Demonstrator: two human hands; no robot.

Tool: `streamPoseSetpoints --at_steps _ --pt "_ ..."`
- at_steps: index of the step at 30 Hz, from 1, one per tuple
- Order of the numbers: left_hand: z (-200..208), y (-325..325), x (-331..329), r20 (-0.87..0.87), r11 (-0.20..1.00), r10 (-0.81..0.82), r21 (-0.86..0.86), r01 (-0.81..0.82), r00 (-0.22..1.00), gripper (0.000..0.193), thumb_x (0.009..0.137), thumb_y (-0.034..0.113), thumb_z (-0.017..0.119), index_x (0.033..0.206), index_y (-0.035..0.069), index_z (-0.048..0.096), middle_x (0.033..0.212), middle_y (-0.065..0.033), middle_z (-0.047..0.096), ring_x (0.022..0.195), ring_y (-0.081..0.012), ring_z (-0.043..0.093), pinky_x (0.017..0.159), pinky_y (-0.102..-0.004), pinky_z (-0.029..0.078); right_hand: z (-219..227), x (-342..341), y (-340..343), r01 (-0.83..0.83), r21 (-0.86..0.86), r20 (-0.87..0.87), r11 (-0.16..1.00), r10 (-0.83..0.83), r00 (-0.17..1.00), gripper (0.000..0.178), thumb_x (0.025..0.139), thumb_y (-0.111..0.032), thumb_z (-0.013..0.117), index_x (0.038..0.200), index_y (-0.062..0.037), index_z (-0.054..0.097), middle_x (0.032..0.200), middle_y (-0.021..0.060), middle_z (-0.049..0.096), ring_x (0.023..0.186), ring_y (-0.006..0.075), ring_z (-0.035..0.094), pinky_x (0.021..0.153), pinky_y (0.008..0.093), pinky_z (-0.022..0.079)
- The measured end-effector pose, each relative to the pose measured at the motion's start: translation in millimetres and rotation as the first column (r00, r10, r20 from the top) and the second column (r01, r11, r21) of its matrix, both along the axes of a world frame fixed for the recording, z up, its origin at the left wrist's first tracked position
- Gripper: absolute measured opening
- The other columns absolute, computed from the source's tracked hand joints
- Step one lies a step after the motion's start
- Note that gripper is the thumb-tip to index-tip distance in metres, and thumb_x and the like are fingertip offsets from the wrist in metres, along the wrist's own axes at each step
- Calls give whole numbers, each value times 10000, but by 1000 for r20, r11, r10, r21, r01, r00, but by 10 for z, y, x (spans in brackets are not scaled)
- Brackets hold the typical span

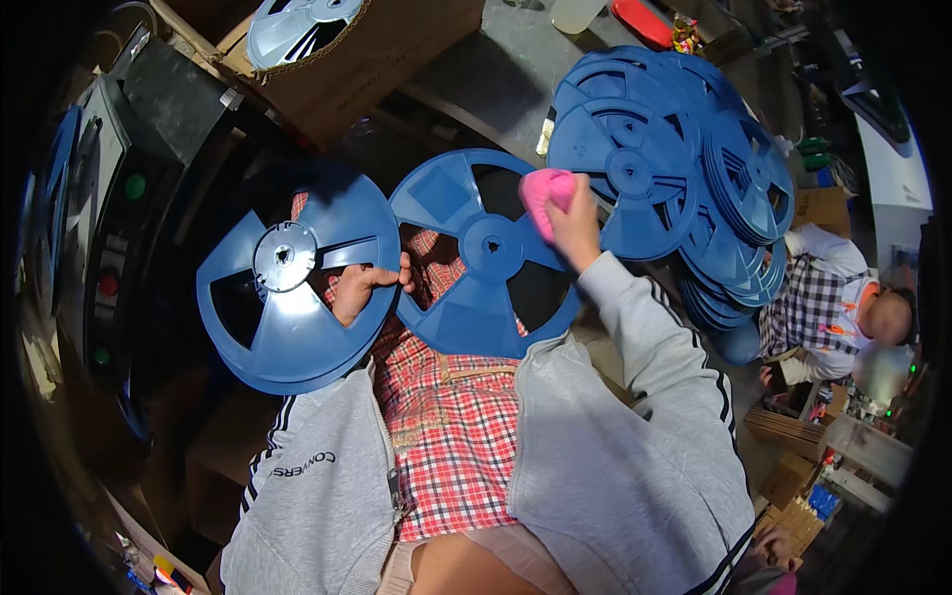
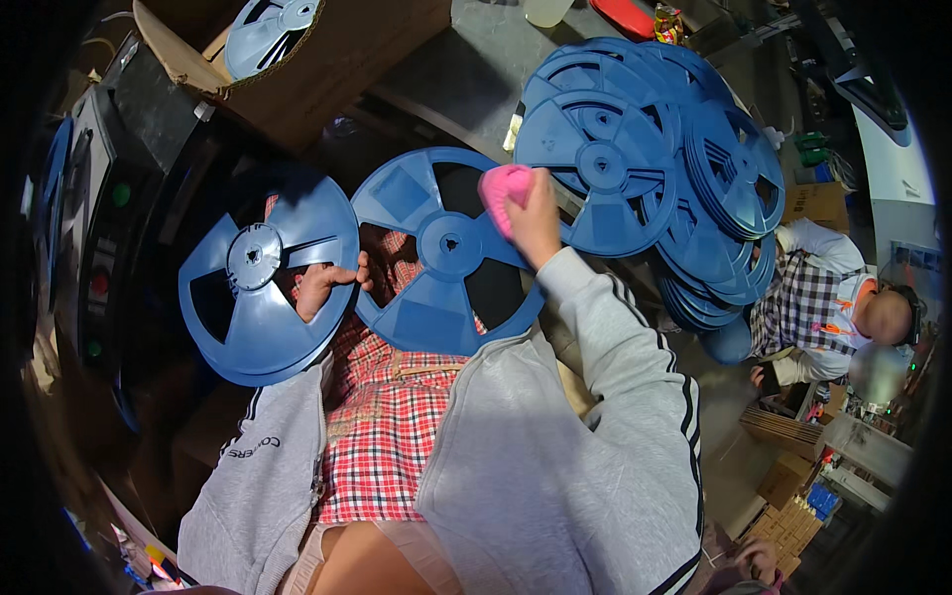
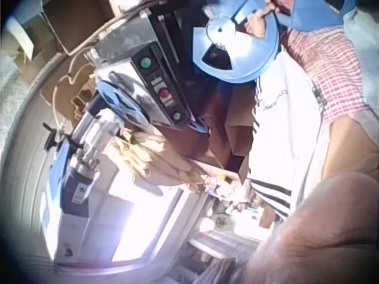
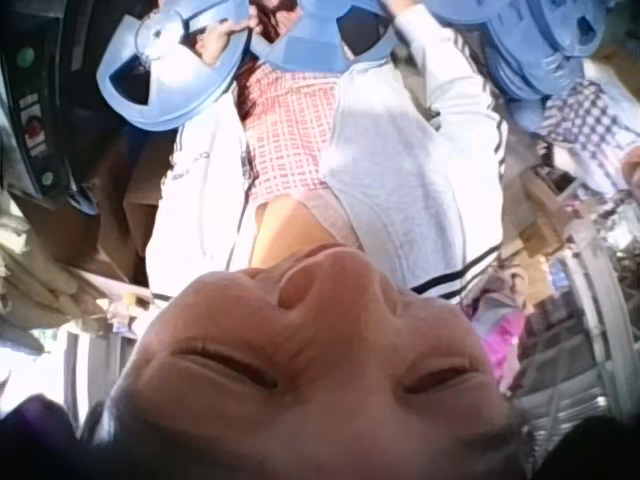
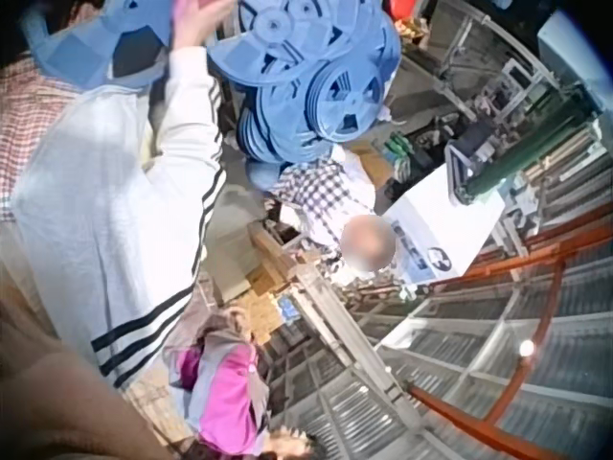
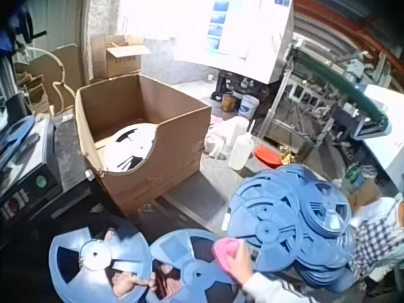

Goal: The person wipes the surface of blue plastic reels with a pink cloth, then uses a small blade to scrape edges and remove burrs from a stack of reels. The person stacks the finished reels and hands them to a coworker.

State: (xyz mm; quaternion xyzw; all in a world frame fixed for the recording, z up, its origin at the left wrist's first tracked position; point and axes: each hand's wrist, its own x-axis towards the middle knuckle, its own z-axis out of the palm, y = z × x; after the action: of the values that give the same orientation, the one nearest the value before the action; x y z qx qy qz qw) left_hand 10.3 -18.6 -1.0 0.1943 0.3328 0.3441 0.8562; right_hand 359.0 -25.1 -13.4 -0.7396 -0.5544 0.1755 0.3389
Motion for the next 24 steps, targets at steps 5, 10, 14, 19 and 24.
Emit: streamPoseSetpoints --at_steps 5,10,14,19,24 --pt "-123 58 -32 -51 992 125 4 -125 991 255 811 -103 524 1063 -85 560 959 -144 595 799 -235 596 712 -352 538 -107 267 -719 19 -43 -94 999 -23 995 414 878 -133 688 1214 -3 483 1126 249 608 1058 424 602 919 424 481" --pt "-188 112 36 -106 972 231 -30 -235 967 244 818 -125 516 1050 -84 580 1001 -139 602 796 -222 575 680 -322 501 199 -151 -1278 -591 233 -10 773 609 793 549 701 -34 753 1176 -26 478 1333 220 538 1257 421 517 1069 483 411" --pt "-168 87 52 -221 989 134 -39 -146 966 416 836 -34 518 1246 -59 581 1014 -107 639 793 -228 619 766 -292 530 350 -478 -678 -641 212 20 737 653 757 457 765 26 695 1176 -41 506 1313 198 557 1211 435 540 1050 459 427" --pt "-135 76 63 -183 982 127 -116 -150 975 453 852 9 509 1299 -57 538 1170 -155 645 901 -264 670 861 -366 572 330 -1119 -778 -823 134 53 553 825 563 379 785 -142 752 1098 -1 592 1295 193 596 1262 367 541 1077 463 435" --pt "-399 76 -150 48 985 3 -174 6 999 445 867 37 506 1298 -75 510 1254 -198 623 954 -272 687 867 -374 586 349 -959 -396 -721 78 100 688 714 693 409 784 -175 736 1111 30 603 1273 223 601 1239 376 551 1073 475 434"
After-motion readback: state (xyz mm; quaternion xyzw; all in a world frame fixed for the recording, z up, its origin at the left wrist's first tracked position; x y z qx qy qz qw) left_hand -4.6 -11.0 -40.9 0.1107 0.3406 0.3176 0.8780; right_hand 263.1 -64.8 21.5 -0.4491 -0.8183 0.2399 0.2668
